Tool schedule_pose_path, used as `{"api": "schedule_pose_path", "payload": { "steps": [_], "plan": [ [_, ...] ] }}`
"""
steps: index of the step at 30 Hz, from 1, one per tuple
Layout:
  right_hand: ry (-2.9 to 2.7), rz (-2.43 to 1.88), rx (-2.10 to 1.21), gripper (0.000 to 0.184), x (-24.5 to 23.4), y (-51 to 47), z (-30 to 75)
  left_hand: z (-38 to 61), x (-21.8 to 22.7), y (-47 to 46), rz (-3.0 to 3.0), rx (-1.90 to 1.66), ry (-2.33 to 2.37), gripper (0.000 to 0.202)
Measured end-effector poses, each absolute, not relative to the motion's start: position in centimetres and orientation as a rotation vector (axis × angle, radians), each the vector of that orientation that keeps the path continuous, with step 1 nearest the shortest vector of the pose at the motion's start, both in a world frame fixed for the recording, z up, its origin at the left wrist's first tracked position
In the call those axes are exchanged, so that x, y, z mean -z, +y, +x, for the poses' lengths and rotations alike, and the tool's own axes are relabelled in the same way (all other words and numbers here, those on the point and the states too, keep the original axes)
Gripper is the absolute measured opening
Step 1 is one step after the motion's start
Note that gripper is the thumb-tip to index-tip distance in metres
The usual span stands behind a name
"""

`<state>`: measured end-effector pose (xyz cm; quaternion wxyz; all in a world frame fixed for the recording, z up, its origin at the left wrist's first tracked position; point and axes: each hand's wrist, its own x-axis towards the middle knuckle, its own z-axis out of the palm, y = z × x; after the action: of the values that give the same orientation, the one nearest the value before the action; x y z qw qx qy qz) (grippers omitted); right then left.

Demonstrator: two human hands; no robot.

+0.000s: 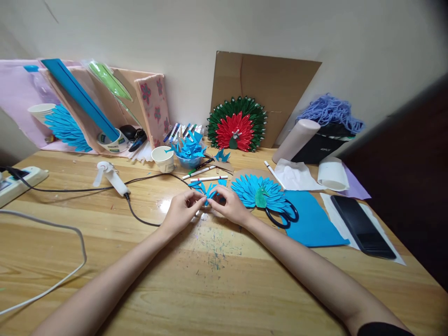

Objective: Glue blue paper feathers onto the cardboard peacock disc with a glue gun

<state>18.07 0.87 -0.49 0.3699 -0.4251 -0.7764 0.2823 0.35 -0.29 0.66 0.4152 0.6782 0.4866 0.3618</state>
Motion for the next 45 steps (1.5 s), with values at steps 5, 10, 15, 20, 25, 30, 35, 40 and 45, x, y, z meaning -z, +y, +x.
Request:
{"api": "schedule_pose_path", "payload": {
  "steps": [5,10,15,20,25,30,35,40,45],
  "plan": [
    [-1.956,-1.064,-0.732,0.008,0.6,0.9,18.1,0.5,-0.2,-0.1,1.578,-0.922,1.148,0.027],
    [-1.891,-1.036,-0.799,0.005,0.7,0.9,18.1,0.4,-0.2,-0.2,1.673,-0.864,1.132,0.023],
    [-2.016,-1.017,-0.807,0.005,0.3,0.5,18.0,0.3,-1.3,-0.5,1.749,-0.925,1.189,0.025],
    [-2.060,-1.048,-0.678,0.009,0.1,0.0,17.6,-0.1,-2.1,-0.1,1.646,-0.915,1.156,0.027],
    [-2.061,-1.050,-0.576,0.009,-0.1,-1.0,17.0,-3.3,-3.3,-0.5,1.557,-1.018,1.349,0.025],
    [-2.199,-0.968,-0.597,0.008,-0.6,-2.0,13.7,-10.6,-4.3,-2.6,1.539,-1.057,1.374,0.022],
    [-2.213,-0.925,-0.622,0.015,-0.8,0.0,5.5,-17.6,-3.4,-3.0,1.399,-1.302,1.567,0.028],
    [-2.088,-1.054,-0.640,0.026,-0.1,4.1,-4.5,-21.4,-0.6,-2.0,1.108,-1.615,1.759,0.036],
    [-1.993,-1.041,-0.698,0.006,1.0,6.4,-9.6,-22.2,0.6,-2.2,1.025,-1.687,1.825,0.037]
  ]
}}
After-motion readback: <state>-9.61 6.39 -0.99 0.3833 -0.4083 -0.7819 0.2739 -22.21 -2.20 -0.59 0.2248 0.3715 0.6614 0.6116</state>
